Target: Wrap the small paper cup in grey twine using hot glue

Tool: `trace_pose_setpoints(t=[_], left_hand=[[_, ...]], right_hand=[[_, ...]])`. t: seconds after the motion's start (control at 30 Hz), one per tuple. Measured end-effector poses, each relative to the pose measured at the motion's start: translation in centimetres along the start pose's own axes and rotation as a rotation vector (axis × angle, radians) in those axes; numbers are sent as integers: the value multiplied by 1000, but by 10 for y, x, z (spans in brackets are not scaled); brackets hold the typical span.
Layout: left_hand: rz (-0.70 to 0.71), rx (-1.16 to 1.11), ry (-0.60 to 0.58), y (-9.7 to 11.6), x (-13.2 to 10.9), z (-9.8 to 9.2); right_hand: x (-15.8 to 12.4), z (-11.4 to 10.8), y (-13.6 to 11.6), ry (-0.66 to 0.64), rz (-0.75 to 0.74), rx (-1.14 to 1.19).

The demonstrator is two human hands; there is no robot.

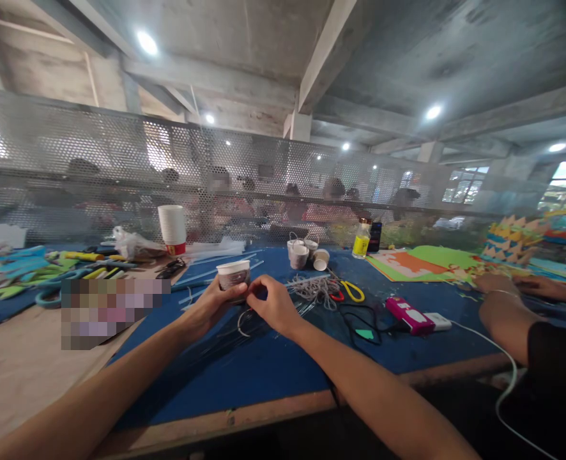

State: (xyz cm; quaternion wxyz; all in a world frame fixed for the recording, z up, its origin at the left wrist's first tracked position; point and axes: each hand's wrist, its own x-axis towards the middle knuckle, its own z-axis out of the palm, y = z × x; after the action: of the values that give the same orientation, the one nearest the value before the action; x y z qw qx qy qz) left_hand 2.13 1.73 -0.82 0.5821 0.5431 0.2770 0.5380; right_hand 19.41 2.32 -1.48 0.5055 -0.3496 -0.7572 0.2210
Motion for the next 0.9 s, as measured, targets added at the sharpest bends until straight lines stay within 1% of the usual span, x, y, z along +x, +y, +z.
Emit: trace_pose_setpoints(t=[0.2,0.27,0.43,0.63,0.77,0.9], left_hand=[[-49,-15,19,7,0,0],[-51,-24,19,8,0,0],[-60,-31,55,8,0,0],[-90,-24,17,6,0,-2],[-115,-41,-2,5,0,-3],[-126,-39,-16,8,-2,0]], right_hand=[[6,-6,7,75,85,100],[9,-9,9,73,112,132],[11,-16,7,39,150,131],[12,-14,13,98,122,210],[13,-14,12,100,138,290],[13,-14,10,96,158,300]])
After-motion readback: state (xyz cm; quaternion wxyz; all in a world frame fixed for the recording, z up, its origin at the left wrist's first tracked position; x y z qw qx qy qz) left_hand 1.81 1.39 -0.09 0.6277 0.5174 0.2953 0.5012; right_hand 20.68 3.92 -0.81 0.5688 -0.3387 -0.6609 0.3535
